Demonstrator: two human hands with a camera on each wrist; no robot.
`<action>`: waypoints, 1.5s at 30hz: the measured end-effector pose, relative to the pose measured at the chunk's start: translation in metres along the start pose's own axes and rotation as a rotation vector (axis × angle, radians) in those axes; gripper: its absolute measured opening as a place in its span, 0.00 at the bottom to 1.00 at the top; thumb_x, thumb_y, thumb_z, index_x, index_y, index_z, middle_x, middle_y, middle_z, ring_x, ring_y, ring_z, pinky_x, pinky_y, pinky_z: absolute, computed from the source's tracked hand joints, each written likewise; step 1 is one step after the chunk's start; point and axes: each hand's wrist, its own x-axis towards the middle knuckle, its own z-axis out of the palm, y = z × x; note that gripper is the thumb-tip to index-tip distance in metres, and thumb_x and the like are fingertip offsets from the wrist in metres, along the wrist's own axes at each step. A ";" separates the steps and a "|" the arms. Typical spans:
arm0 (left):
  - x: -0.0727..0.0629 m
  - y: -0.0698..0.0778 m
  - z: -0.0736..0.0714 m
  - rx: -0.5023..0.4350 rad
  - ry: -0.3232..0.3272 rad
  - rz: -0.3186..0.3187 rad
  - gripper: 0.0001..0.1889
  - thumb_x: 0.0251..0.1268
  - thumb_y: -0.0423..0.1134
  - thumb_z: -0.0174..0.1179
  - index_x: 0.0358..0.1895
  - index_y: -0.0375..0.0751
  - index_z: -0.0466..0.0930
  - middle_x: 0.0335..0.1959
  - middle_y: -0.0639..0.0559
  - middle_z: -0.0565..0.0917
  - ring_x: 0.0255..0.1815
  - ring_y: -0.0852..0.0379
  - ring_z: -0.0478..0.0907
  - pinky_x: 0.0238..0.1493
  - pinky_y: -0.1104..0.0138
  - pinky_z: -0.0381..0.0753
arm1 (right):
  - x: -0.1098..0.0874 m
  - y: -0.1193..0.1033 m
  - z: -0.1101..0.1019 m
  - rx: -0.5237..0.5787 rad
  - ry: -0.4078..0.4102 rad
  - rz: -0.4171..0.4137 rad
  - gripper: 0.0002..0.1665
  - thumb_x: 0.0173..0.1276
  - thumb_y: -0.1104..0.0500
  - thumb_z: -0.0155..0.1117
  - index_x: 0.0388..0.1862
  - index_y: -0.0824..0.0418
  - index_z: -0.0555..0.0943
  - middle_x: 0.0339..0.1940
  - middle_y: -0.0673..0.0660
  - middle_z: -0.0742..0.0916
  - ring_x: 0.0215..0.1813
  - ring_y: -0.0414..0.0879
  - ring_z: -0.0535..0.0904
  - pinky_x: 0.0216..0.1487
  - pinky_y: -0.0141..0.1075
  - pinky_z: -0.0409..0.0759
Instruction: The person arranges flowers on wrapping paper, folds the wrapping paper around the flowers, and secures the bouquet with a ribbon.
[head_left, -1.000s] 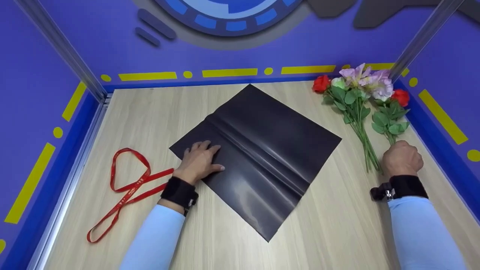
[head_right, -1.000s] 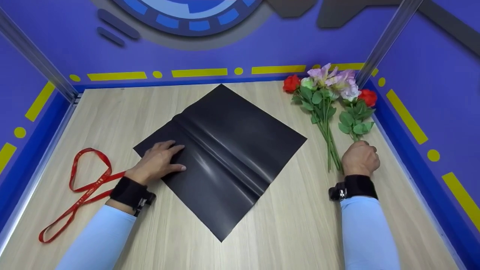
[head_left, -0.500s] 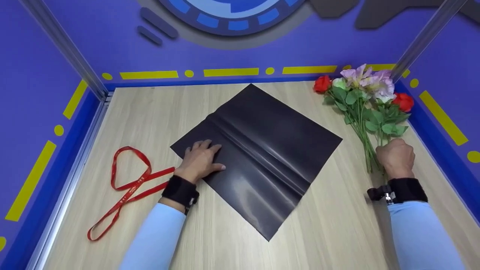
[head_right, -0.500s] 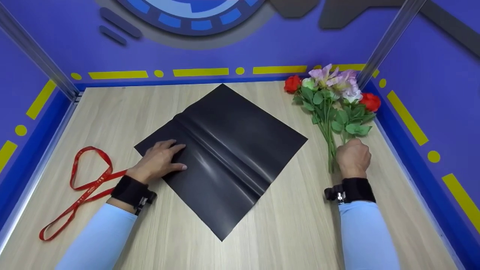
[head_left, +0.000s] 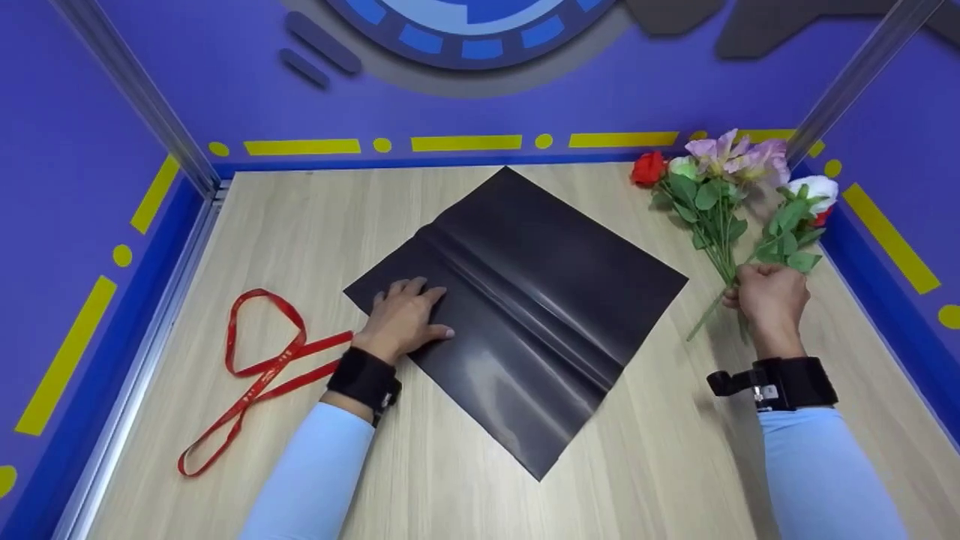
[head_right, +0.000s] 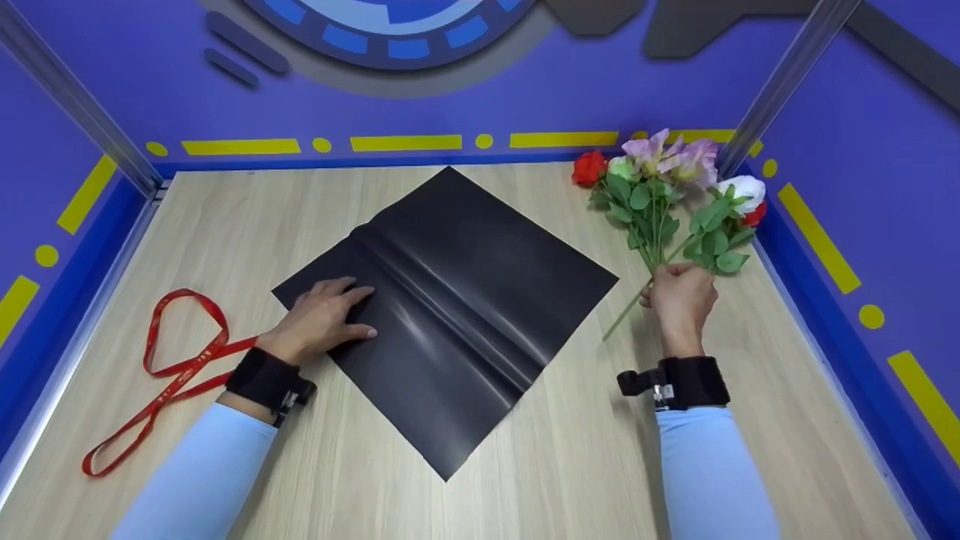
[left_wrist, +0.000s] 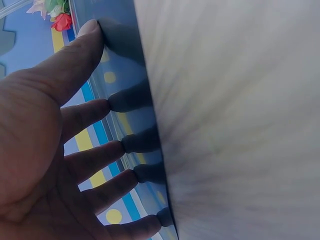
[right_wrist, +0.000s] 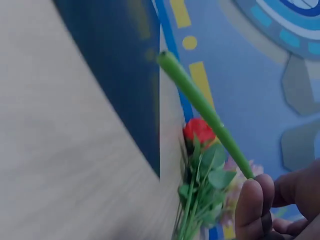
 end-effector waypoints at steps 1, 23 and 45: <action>0.000 0.000 0.000 -0.001 0.000 -0.001 0.41 0.65 0.61 0.68 0.78 0.48 0.68 0.79 0.37 0.63 0.79 0.33 0.57 0.72 0.33 0.59 | -0.002 -0.003 0.003 0.010 0.012 -0.011 0.27 0.77 0.55 0.50 0.66 0.70 0.78 0.15 0.38 0.84 0.21 0.33 0.85 0.32 0.30 0.86; 0.002 0.001 0.000 -0.001 -0.005 -0.027 0.41 0.64 0.60 0.69 0.78 0.49 0.68 0.79 0.38 0.63 0.79 0.34 0.57 0.73 0.32 0.58 | -0.064 -0.084 0.203 -0.138 -0.216 -0.535 0.13 0.73 0.55 0.63 0.44 0.63 0.88 0.34 0.58 0.91 0.32 0.48 0.86 0.40 0.39 0.81; 0.002 0.000 0.003 -0.010 -0.006 -0.019 0.41 0.65 0.60 0.69 0.78 0.49 0.68 0.80 0.37 0.63 0.80 0.34 0.56 0.73 0.31 0.57 | -0.068 -0.089 0.268 -0.362 -0.270 -0.565 0.12 0.73 0.52 0.65 0.32 0.56 0.84 0.33 0.56 0.89 0.40 0.56 0.86 0.48 0.50 0.82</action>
